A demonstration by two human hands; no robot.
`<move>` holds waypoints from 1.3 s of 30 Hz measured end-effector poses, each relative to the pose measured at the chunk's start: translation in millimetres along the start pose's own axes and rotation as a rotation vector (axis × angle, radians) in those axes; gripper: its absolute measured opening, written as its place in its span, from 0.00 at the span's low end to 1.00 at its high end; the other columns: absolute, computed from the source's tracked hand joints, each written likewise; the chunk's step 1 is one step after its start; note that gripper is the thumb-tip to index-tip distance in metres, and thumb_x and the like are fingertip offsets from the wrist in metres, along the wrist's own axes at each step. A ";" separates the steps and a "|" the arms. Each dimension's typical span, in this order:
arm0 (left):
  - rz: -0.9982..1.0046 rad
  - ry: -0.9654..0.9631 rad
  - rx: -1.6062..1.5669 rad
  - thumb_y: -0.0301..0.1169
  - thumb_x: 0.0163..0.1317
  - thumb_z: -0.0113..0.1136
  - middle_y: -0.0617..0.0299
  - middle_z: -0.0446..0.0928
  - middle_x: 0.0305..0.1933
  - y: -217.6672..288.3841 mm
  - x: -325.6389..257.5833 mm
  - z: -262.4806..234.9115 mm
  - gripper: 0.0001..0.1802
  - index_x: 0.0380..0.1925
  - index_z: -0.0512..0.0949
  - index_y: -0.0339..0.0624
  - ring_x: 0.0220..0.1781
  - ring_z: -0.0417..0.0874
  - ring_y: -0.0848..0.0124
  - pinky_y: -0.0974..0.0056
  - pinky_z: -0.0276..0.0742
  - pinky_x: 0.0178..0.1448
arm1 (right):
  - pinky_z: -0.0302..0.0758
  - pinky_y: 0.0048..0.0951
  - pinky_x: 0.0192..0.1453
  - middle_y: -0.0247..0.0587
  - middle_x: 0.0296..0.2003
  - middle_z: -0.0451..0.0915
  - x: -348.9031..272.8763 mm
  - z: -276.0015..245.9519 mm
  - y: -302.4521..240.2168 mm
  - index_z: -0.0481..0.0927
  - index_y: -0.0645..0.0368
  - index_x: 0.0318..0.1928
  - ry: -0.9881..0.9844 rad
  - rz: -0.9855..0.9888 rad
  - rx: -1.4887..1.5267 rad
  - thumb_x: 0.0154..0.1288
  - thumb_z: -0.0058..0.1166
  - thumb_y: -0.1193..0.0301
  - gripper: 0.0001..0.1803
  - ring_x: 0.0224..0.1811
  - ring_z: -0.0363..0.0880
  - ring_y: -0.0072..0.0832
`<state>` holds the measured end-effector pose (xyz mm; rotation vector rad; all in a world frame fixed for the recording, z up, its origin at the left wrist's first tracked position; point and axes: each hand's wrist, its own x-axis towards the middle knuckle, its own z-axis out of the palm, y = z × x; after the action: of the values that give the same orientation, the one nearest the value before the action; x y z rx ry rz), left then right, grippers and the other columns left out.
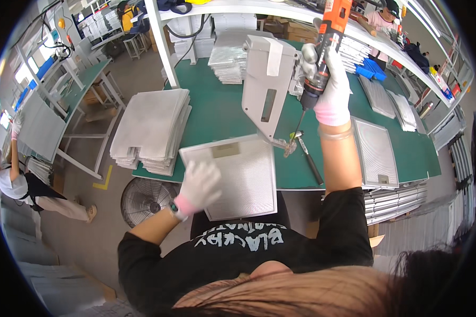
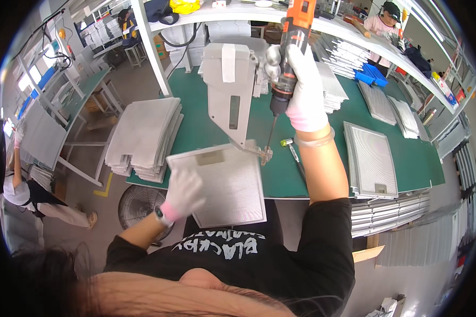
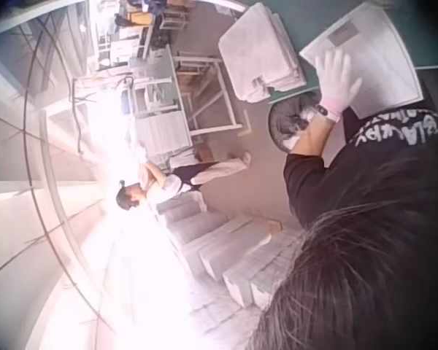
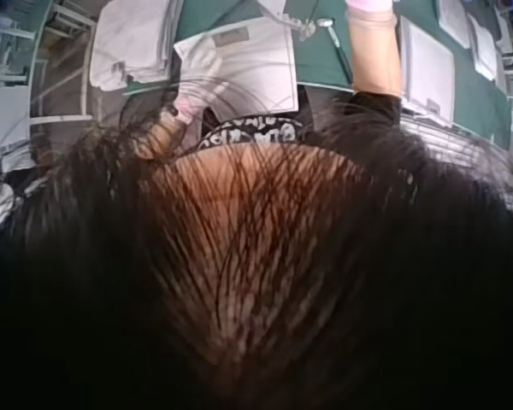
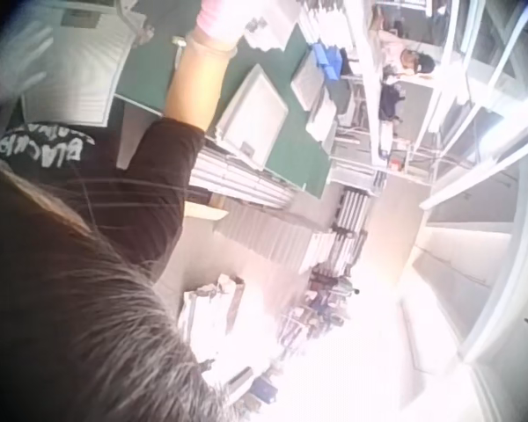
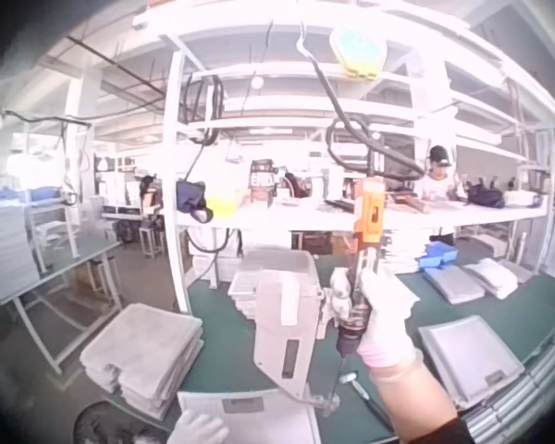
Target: Assemble metal mesh filters into frames using various tools at a manufacturing workstation.
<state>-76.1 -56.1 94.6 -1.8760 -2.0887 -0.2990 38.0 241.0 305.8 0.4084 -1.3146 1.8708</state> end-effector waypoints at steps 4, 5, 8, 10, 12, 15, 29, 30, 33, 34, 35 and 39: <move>-0.135 -0.050 -0.217 0.48 0.57 0.62 0.49 0.78 0.52 -15.0 87.2 21.3 0.34 0.57 0.73 0.34 0.53 0.78 0.52 0.50 0.69 0.52 | 0.67 0.21 0.32 0.37 0.33 0.75 -12.0 3.8 1.8 0.67 0.57 0.45 0.024 0.004 -0.052 0.72 0.50 0.58 0.15 0.28 0.70 0.19; -0.149 -0.105 -0.150 0.49 0.58 0.61 0.51 0.78 0.45 -10.3 101.0 35.6 0.33 0.56 0.74 0.37 0.47 0.79 0.54 0.50 0.69 0.51 | 0.68 0.21 0.32 0.36 0.32 0.74 -16.9 8.2 3.1 0.67 0.58 0.54 0.025 -0.003 -0.044 0.72 0.50 0.58 0.20 0.28 0.70 0.20; -0.148 -0.116 -0.147 0.48 0.56 0.61 0.55 0.79 0.32 10.1 125.5 55.5 0.24 0.45 0.79 0.41 0.36 0.81 0.56 0.51 0.71 0.45 | 0.68 0.21 0.32 0.36 0.32 0.74 -25.8 7.9 7.4 0.62 0.58 0.65 0.030 0.021 -0.025 0.72 0.50 0.58 0.28 0.28 0.70 0.20; -0.147 -0.083 -0.214 0.47 0.55 0.62 0.56 0.78 0.27 22.2 120.6 52.9 0.18 0.34 0.82 0.43 0.32 0.81 0.56 0.52 0.71 0.40 | 0.69 0.21 0.32 0.37 0.32 0.74 -32.1 2.9 15.9 0.54 0.56 0.72 0.064 0.019 -0.057 0.72 0.50 0.58 0.35 0.28 0.71 0.21; -0.137 0.179 -0.353 0.44 0.49 0.65 0.58 0.76 0.21 38.2 106.0 37.1 0.16 0.17 0.76 0.46 0.26 0.79 0.58 0.53 0.69 0.33 | 0.70 0.22 0.31 0.38 0.33 0.73 -38.0 0.0 19.3 0.55 0.57 0.72 0.093 0.015 -0.052 0.72 0.51 0.58 0.35 0.29 0.71 0.21; -0.149 0.234 -0.297 0.42 0.46 0.68 0.59 0.74 0.19 63.5 78.3 -11.3 0.15 0.17 0.75 0.47 0.25 0.79 0.59 0.53 0.67 0.30 | 0.68 0.21 0.30 0.36 0.33 0.70 -48.4 14.5 25.7 0.51 0.55 0.74 0.104 0.047 -0.049 0.73 0.49 0.55 0.37 0.27 0.68 0.18; -0.066 0.249 -0.382 0.39 0.44 0.71 0.66 0.78 0.20 75.5 57.3 -17.6 0.12 0.28 0.84 0.50 0.17 0.75 0.63 0.58 0.64 0.24 | 0.68 0.22 0.28 0.37 0.30 0.69 -75.3 30.0 34.4 0.50 0.53 0.74 0.049 0.045 0.105 0.71 0.54 0.55 0.40 0.23 0.67 0.20; -0.067 0.247 -0.393 0.40 0.46 0.70 0.64 0.76 0.20 75.4 57.3 -16.9 0.11 0.27 0.83 0.50 0.18 0.76 0.62 0.57 0.66 0.24 | 0.66 0.21 0.27 0.34 0.28 0.67 -81.9 34.0 34.4 0.48 0.53 0.75 0.049 0.075 0.001 0.71 0.52 0.50 0.42 0.21 0.64 0.18; -0.063 0.219 -0.432 0.41 0.48 0.68 0.62 0.76 0.22 78.3 59.1 -21.2 0.11 0.29 0.83 0.51 0.20 0.77 0.60 0.56 0.68 0.25 | 0.68 0.25 0.28 0.34 0.27 0.68 -103.0 34.2 53.7 0.47 0.52 0.74 0.047 0.101 -0.033 0.69 0.55 0.50 0.43 0.19 0.65 0.19; -0.063 0.194 -0.463 0.42 0.48 0.68 0.62 0.77 0.24 80.1 60.1 -24.3 0.11 0.31 0.84 0.52 0.22 0.78 0.60 0.55 0.69 0.26 | 0.71 0.29 0.32 0.37 0.28 0.71 -107.5 28.1 55.6 0.49 0.54 0.72 -0.006 0.134 0.060 0.70 0.56 0.54 0.41 0.20 0.68 0.21; -0.085 0.146 -0.477 0.42 0.50 0.67 0.63 0.79 0.29 81.6 61.4 -28.5 0.13 0.34 0.85 0.53 0.27 0.81 0.60 0.55 0.74 0.30 | 0.71 0.28 0.31 0.38 0.28 0.71 -111.2 25.8 54.9 0.49 0.55 0.72 0.028 0.136 0.076 0.70 0.57 0.54 0.41 0.20 0.68 0.21; 0.007 0.377 -0.503 0.40 0.46 0.70 0.70 0.71 0.21 83.0 57.9 -9.2 0.14 0.36 0.86 0.55 0.24 0.76 0.72 0.64 0.65 0.25 | 0.69 0.24 0.26 0.37 0.27 0.71 -118.2 21.8 53.1 0.49 0.58 0.71 0.023 0.216 0.163 0.65 0.62 0.53 0.45 0.20 0.68 0.21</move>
<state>1.9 3.9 119.9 -1.8842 -1.8579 -1.1695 68.7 164.1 203.7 0.3379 -1.2348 2.1657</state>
